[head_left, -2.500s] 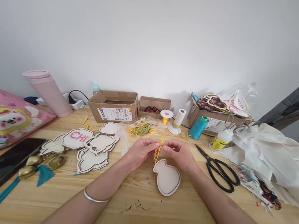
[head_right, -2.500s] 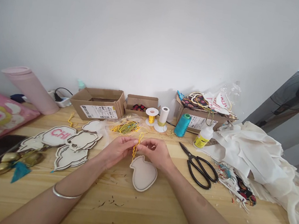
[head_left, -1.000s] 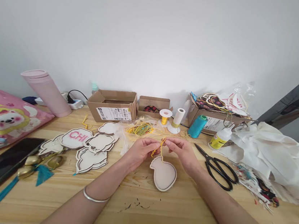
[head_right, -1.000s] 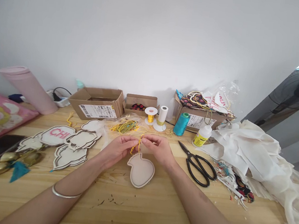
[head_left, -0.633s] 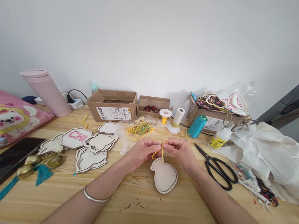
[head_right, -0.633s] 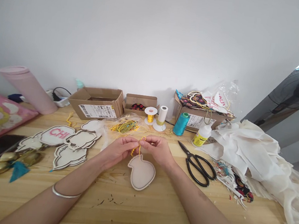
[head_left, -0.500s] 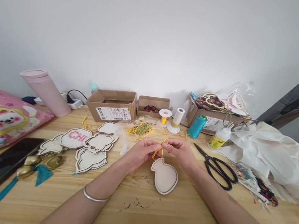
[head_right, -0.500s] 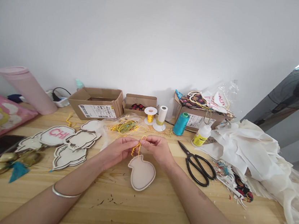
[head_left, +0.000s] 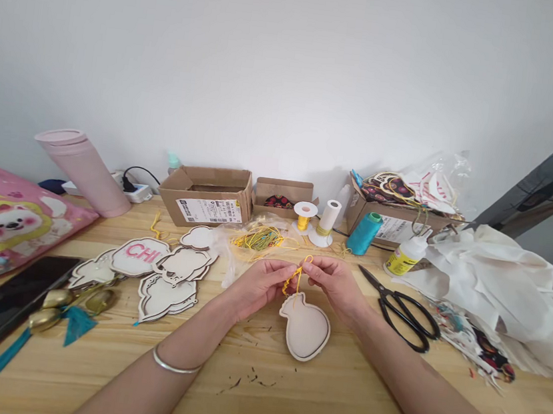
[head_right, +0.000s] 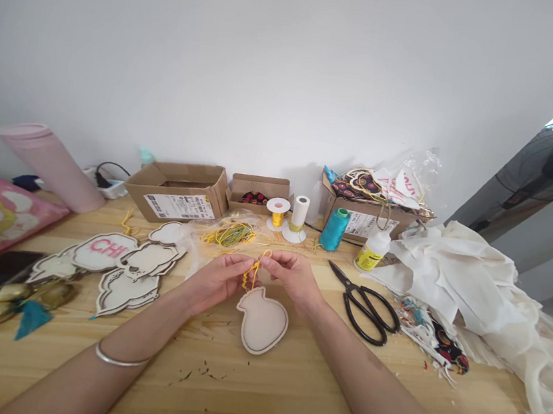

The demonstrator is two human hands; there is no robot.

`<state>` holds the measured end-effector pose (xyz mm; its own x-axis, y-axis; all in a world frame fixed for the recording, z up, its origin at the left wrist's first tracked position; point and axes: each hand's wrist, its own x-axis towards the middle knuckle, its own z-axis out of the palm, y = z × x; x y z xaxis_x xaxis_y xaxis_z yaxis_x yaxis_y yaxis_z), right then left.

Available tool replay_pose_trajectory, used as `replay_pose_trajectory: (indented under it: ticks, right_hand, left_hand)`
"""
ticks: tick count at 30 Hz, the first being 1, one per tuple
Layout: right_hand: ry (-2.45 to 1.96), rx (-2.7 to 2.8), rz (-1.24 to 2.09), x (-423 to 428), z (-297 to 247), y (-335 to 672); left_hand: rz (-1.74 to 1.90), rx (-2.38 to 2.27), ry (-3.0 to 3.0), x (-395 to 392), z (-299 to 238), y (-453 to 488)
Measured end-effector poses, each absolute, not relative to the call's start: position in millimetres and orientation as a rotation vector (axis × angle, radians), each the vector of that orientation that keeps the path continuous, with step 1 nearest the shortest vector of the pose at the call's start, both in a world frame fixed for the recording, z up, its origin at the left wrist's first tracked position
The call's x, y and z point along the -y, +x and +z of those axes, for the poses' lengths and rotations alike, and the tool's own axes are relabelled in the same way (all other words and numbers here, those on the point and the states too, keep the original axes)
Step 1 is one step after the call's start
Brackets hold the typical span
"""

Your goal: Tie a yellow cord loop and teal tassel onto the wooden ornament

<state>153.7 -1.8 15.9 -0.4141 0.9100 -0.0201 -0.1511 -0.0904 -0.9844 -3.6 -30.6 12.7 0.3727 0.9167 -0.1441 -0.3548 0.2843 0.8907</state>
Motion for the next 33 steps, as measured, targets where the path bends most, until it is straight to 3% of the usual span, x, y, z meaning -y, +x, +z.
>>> replay_pose_trajectory:
  ticks: [33]
  right_hand:
    - [-0.911, 1.381, 1.546, 8.2, 18.1, 148.1]
  left_hand:
    - [1.038, -0.764, 0.761, 32.1, 14.4, 2.1]
